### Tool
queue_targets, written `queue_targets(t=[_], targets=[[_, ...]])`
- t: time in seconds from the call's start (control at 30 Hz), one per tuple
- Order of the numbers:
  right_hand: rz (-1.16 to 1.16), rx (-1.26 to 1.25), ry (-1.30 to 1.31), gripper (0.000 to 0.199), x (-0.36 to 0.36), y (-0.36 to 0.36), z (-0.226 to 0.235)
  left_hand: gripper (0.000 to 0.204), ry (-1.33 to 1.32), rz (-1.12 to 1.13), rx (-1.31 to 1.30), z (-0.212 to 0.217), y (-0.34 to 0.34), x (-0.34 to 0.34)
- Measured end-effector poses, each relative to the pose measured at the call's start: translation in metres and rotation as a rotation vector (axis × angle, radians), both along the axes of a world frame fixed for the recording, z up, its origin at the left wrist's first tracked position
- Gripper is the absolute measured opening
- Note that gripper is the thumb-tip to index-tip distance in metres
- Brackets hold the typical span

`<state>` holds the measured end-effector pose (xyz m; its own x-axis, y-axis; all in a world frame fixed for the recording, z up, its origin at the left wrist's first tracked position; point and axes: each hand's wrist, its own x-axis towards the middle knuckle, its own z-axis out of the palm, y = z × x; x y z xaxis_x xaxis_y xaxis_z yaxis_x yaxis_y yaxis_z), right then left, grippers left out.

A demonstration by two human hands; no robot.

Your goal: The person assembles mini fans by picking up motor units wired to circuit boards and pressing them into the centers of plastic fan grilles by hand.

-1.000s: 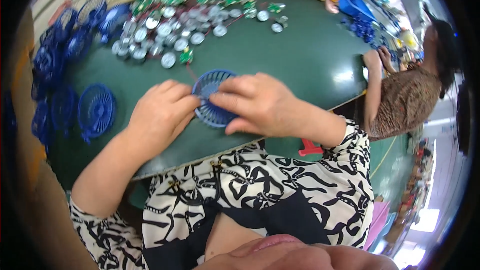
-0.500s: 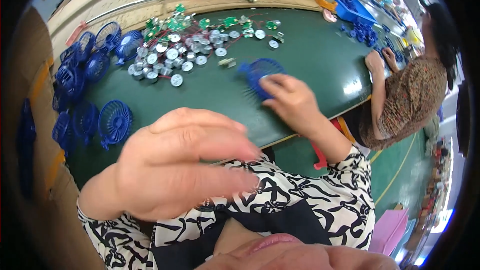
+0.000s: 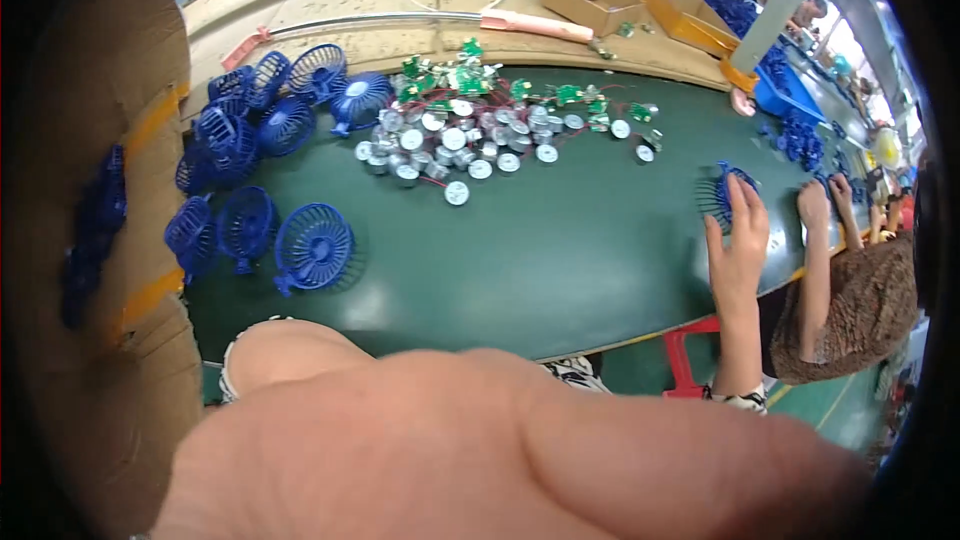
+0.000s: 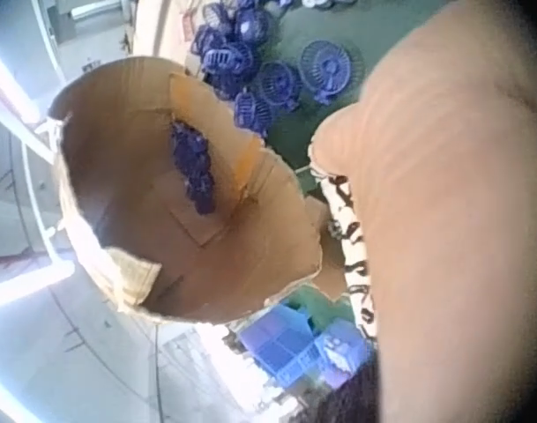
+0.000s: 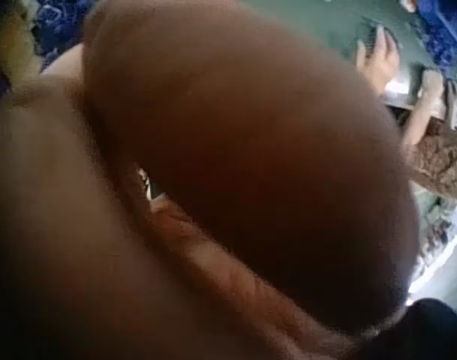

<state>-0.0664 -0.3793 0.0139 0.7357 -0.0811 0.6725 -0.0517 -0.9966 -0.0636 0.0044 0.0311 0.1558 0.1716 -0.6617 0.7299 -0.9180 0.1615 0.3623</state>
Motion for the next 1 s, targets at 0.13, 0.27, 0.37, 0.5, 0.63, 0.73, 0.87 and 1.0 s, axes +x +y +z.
queue_targets(t=[0.13, 0.27, 0.37, 0.5, 0.63, 0.73, 0.87, 1.0], targets=[[0.395, 0.082, -0.118, 0.068, -0.008, 0.041, 0.043, 0.020, -0.005, 0.072, 0.051, 0.017, 0.002, 0.000], [0.613, 0.185, -0.219, 0.080, -0.014, 0.064, 0.064, 0.020, -0.027, 0.157, 0.096, 0.030, 0.018, 0.000], [0.906, 0.188, -0.287, 0.083, -0.008, 0.072, 0.086, 0.021, -0.046, 0.187, 0.073, 0.034, 0.023, -0.002], [0.782, 0.105, -0.007, 0.078, -0.017, 0.112, 0.144, 0.022, -0.094, 0.208, -0.007, 0.038, 0.021, 0.002], [0.518, 0.035, -0.153, 0.076, -0.020, 0.152, 0.150, 0.023, -0.111, 0.238, -0.100, 0.037, 0.025, -0.002], [0.550, 0.068, -0.154, 0.075, -0.095, 0.050, 0.120, 0.023, -0.116, 0.274, -0.102, 0.052, 0.031, -0.016], [0.535, 0.111, -0.185, 0.074, -0.071, 0.067, 0.122, 0.024, -0.141, 0.254, -0.101, 0.063, 0.013, -0.009], [0.490, 0.029, -0.182, 0.073, -0.001, 0.173, 0.167, 0.025, -0.142, 0.203, -0.226, 0.049, -0.001, 0.005]])
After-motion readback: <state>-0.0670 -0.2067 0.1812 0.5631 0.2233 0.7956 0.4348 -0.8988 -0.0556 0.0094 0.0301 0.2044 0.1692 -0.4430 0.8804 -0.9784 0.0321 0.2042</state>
